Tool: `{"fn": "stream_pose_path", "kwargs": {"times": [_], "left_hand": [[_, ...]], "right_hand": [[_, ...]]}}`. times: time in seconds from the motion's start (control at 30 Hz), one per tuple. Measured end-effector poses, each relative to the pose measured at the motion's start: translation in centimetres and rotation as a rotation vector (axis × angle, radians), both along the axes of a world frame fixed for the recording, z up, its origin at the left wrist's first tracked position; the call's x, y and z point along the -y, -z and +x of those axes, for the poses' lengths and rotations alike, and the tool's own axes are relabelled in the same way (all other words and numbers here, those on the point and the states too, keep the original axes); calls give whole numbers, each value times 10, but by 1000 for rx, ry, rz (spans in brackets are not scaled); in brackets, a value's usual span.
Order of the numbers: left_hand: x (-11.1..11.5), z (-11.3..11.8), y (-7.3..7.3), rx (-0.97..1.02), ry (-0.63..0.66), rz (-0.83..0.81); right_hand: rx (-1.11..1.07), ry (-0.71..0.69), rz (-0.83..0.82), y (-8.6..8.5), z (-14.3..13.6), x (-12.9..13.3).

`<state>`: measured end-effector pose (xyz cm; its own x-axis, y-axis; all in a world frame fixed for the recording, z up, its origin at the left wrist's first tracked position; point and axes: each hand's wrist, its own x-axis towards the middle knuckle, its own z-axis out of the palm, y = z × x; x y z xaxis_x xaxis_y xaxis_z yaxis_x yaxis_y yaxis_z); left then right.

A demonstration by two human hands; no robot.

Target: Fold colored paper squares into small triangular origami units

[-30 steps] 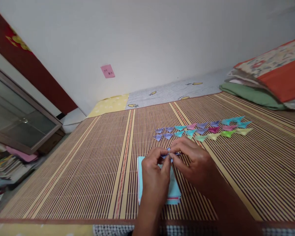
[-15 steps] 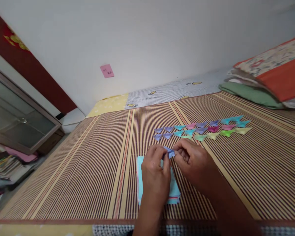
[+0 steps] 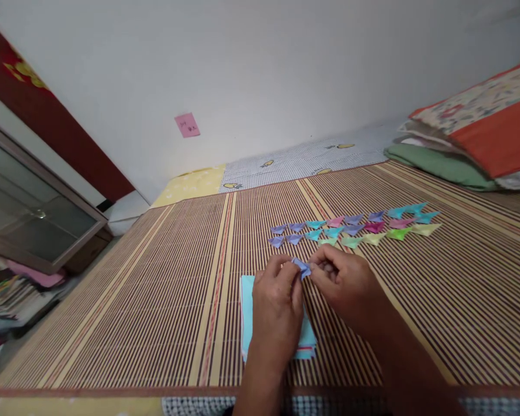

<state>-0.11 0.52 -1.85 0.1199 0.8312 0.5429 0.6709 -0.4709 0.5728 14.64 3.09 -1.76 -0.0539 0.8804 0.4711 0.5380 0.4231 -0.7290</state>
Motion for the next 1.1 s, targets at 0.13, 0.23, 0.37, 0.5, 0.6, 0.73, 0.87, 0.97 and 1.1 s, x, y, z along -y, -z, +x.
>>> {"fn": "stream_pose_path", "kwargs": {"times": [0.13, 0.23, 0.37, 0.5, 0.6, 0.73, 0.87, 0.97, 1.1], "left_hand": [[-1, -1, -1, 23, 17, -20], [-3, -2, -1, 114, 22, -39], [-5, -5, 0, 161, 1, -66], [-7, -9, 4, 163, -11, -79], [-8, -11, 5, 154, -17, -87], [-9, -12, 5, 140, -2, -108], [-9, -12, 4, 142, -4, -130], [-8, -14, 1, 222, 25, -164], [-7, -21, -4, 379, 13, -239]], "right_hand": [[-30, -40, -24, -1, 0, -1], [-83, -80, -62, -3, 1, 0], [-109, -108, -65, -7, 5, 1], [-66, -143, 50, -10, 12, 2], [15, -252, 138, -7, 13, 0], [138, -287, 169, 0, 10, -4], [229, -264, 162, 4, 9, -7], [230, -260, 172, 5, 10, -8], [211, -236, 191, 6, 14, -8]]}}
